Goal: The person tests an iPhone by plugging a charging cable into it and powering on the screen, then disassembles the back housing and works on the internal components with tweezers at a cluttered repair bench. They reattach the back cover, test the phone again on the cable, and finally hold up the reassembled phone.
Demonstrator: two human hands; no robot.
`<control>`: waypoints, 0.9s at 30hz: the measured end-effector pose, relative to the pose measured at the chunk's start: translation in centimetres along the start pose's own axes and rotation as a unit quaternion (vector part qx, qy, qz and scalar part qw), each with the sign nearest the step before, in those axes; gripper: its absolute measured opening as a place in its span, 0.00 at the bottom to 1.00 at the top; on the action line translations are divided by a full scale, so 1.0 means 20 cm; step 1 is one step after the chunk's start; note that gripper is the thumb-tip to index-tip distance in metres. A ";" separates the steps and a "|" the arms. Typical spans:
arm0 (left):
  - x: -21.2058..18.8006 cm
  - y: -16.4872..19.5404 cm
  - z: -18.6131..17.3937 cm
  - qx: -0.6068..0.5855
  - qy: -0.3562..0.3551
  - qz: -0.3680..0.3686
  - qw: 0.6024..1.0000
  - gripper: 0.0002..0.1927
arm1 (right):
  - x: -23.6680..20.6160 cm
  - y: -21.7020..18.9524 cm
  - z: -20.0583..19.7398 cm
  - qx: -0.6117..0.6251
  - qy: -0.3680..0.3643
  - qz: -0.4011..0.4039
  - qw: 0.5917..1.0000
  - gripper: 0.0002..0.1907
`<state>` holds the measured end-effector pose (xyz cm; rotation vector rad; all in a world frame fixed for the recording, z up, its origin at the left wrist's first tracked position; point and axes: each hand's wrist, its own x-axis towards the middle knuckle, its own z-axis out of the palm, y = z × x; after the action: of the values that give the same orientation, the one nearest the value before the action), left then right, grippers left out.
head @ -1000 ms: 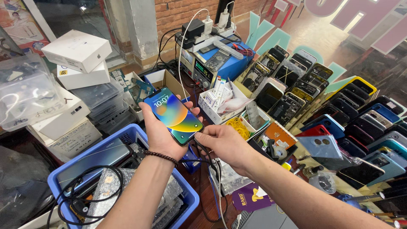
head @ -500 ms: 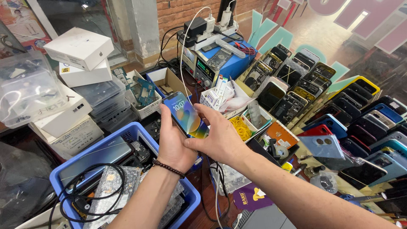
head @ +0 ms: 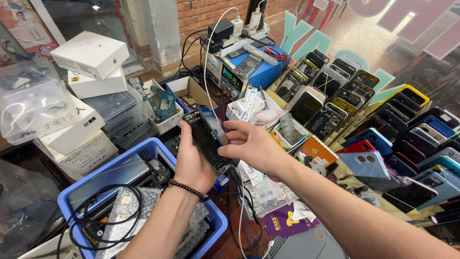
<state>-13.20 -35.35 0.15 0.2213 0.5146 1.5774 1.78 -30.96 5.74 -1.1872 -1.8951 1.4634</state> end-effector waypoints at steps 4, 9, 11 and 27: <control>0.00 -0.01 -0.03 0.005 0.030 -0.023 0.999 0.34 | 0.02 -0.01 -0.08 0.028 -0.045 0.080 0.995 0.38; 0.00 0.00 -0.05 0.019 0.079 -0.032 0.996 0.30 | 0.03 -0.04 -0.10 0.035 -0.047 0.098 0.993 0.36; 0.01 0.01 -0.05 0.018 0.079 -0.021 0.996 0.28 | 0.03 -0.04 -0.10 0.029 -0.048 0.102 0.993 0.36; 0.09 -0.02 -0.11 0.105 0.213 0.040 0.971 0.09 | 0.00 -0.03 -0.03 0.042 -0.055 0.067 0.995 0.37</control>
<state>-13.91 -33.98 -2.30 0.0606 1.0212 1.6553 2.08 -30.67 6.46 -1.2390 -1.8351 1.6937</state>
